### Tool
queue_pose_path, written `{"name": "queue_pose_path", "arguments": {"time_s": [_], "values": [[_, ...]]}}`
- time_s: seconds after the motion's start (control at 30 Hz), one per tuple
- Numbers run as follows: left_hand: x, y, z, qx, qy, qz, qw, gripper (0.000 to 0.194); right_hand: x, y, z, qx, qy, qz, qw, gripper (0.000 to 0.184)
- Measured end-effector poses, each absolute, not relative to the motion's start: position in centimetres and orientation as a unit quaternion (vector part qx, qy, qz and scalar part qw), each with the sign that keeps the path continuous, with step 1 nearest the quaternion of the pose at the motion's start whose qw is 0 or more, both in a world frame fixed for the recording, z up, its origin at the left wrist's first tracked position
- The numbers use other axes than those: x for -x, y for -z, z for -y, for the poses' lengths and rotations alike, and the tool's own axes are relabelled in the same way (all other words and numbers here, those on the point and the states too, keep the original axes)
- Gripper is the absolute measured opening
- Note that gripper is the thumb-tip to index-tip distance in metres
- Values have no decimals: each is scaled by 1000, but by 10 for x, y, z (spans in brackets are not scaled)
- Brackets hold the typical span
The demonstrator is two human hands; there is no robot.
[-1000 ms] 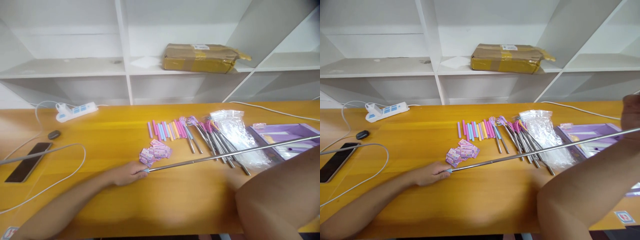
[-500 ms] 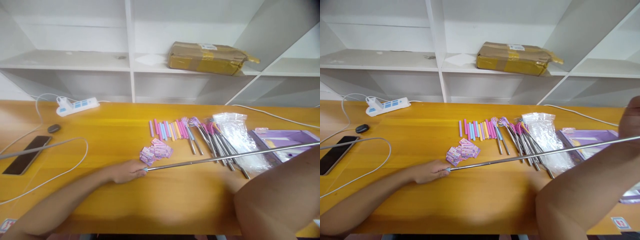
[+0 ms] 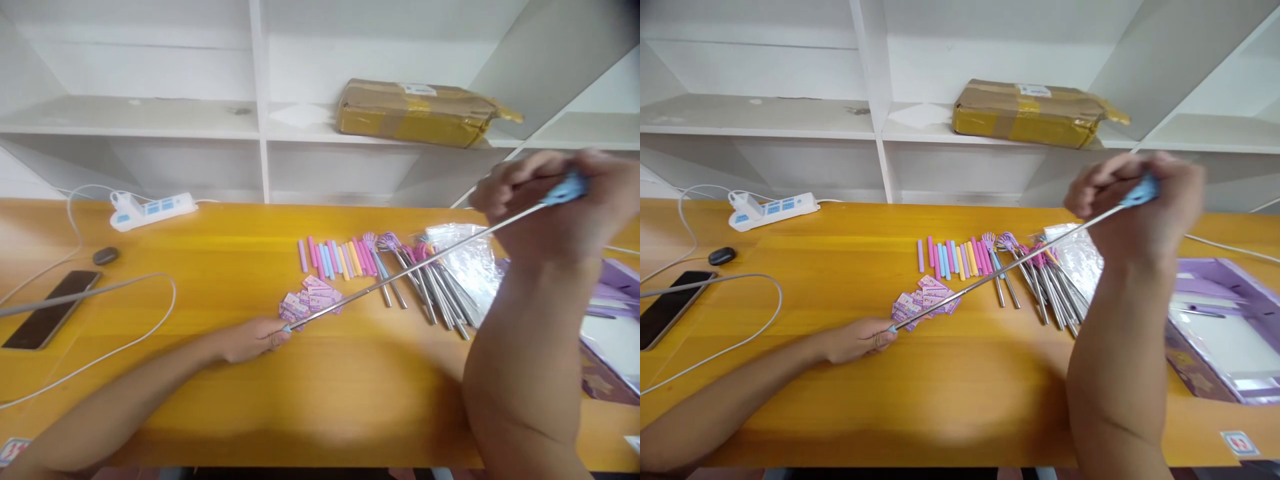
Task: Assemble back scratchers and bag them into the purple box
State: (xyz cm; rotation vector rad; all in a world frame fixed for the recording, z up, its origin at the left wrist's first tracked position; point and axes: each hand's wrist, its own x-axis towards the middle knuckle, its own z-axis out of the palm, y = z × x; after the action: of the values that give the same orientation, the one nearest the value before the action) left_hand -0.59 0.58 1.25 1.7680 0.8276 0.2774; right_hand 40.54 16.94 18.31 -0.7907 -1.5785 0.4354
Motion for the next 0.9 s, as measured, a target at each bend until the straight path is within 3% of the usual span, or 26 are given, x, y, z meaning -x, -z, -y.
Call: {"name": "queue_pose_path", "arguments": {"time_s": [0.1, 0.2, 0.33, 0.47, 0.63, 0.9], "values": [[5, -8, -4, -713, -147, -356, 586, 54, -351, -166, -162, 291, -422, 657, 553, 72], [5, 0, -2, -675, -181, -354, 622, 55, -288, -132, -130, 240, -468, 700, 483, 64], [8, 7, 3, -603, -207, -327, 697, 56, -218, -76, -82, 205, -537, 740, 348, 66], [8, 6, 3, -558, -179, -320, 745, 52, -195, -35, -73, 233, -613, 678, 331, 72], [5, 1, -5, -547, -164, -328, 752, 52, -192, -12, -83, 243, -701, 560, 367, 70], [5, 0, -6, -544, -163, -352, 744, 56, -188, -7, -87, 234, -697, 570, 367, 68]]}}
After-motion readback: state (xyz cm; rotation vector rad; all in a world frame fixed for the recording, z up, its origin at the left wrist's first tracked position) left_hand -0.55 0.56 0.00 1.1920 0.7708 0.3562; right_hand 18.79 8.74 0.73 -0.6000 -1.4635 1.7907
